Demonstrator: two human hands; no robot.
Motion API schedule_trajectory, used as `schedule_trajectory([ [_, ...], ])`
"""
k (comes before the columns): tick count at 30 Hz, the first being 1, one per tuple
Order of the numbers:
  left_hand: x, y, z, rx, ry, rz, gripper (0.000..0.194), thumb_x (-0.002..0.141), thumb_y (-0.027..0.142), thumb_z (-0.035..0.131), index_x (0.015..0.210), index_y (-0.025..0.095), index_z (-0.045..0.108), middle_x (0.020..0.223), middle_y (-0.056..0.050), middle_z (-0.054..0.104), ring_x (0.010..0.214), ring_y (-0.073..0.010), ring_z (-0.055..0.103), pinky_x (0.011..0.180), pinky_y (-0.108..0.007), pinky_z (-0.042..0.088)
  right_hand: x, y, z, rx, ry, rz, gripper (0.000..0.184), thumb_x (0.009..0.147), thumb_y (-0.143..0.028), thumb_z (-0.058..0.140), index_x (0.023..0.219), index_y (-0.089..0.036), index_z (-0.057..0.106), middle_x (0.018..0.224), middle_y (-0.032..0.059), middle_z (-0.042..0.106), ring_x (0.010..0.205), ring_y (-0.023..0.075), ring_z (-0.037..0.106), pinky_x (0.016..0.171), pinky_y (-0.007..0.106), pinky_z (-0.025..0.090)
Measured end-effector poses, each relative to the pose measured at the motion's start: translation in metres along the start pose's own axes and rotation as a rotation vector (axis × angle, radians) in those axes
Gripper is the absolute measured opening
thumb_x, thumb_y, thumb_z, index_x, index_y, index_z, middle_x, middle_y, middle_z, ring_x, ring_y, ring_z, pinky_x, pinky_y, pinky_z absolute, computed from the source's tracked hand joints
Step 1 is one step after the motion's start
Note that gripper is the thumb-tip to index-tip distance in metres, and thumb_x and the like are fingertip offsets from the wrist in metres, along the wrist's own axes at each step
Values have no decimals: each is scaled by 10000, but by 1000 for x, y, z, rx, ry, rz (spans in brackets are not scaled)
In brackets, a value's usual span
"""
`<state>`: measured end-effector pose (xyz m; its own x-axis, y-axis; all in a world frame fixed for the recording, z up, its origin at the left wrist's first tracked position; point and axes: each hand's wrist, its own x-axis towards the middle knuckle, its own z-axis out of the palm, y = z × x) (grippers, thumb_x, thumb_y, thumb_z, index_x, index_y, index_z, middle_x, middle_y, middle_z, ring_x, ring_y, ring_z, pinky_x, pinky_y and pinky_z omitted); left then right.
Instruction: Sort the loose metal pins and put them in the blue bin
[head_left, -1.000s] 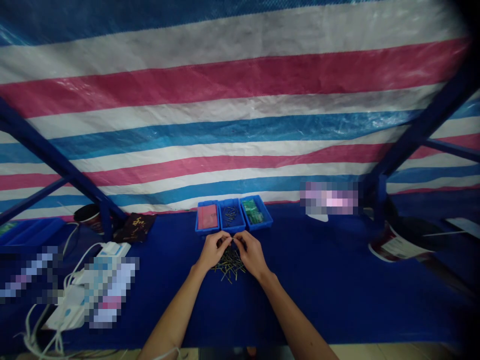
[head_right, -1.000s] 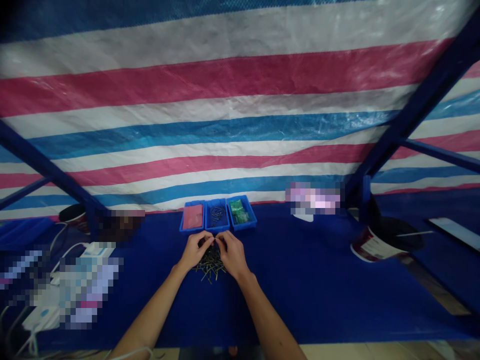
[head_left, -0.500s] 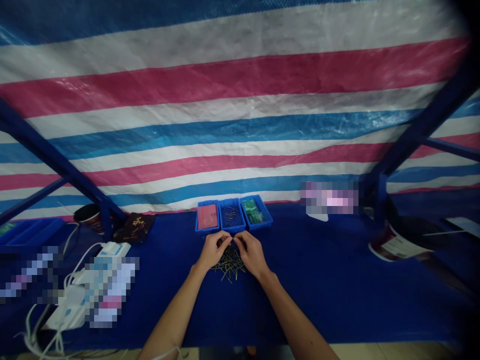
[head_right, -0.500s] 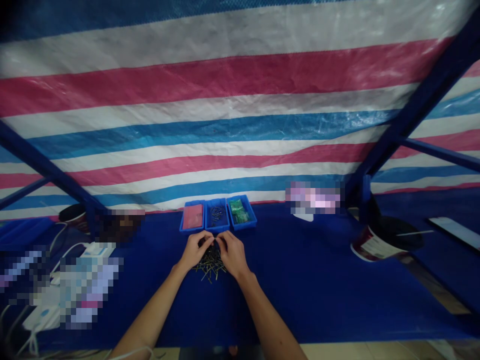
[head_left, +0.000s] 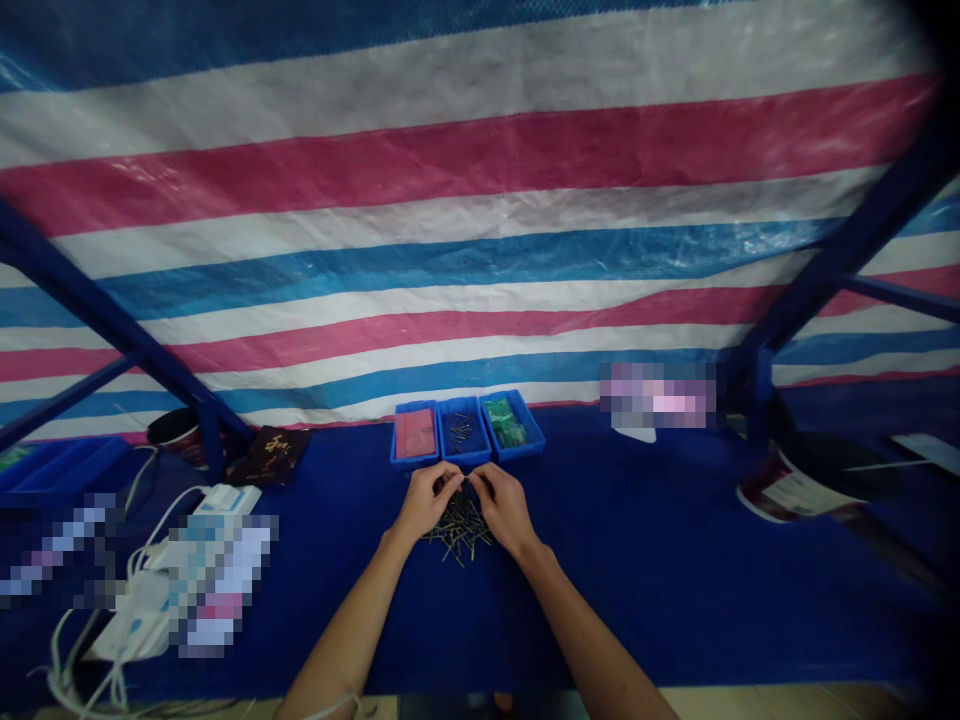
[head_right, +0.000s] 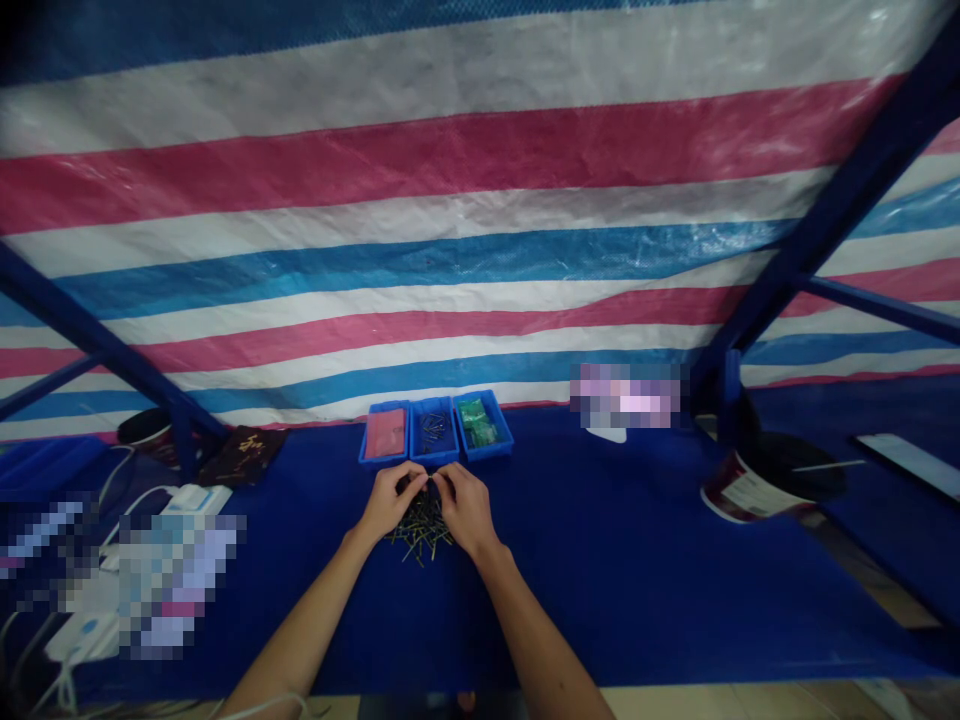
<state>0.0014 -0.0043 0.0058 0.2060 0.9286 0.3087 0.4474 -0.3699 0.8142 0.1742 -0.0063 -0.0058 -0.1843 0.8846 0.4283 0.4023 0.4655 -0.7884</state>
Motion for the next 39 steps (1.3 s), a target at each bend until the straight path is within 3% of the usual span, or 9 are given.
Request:
schedule_trajectory([
  [10,0,0,0,-4,6,0,319,959,411,530,849,151,678,713,-25,676,630,-136,575,638,-234,425,0,0,-2,-34,-2,20,332,1029,-343,392,787,-212,577,737,15,615,681,163,579,637,259,395],
  [18,0,0,-1,-1,21,-3,318,960,410,528,853,150,677,708,-22,673,614,-132,567,615,-230,415,0,0,-1,45,26,29,185,958,-330,526,1086,-219,600,859,15,643,659,151,570,646,263,444],
  [24,0,0,-1,5,14,-3,334,963,421,519,840,152,675,714,-28,680,631,-138,579,627,-238,427,1,-1,-1,29,16,-19,157,970,-268,473,927,-219,617,845,33,630,760,172,590,701,274,451],
  [39,0,2,-1,9,13,-1,284,962,370,537,836,156,676,709,-17,678,616,-129,574,618,-225,411,1,1,-2,33,16,-19,171,990,-266,462,907,-223,606,856,31,632,797,185,603,731,282,438],
])
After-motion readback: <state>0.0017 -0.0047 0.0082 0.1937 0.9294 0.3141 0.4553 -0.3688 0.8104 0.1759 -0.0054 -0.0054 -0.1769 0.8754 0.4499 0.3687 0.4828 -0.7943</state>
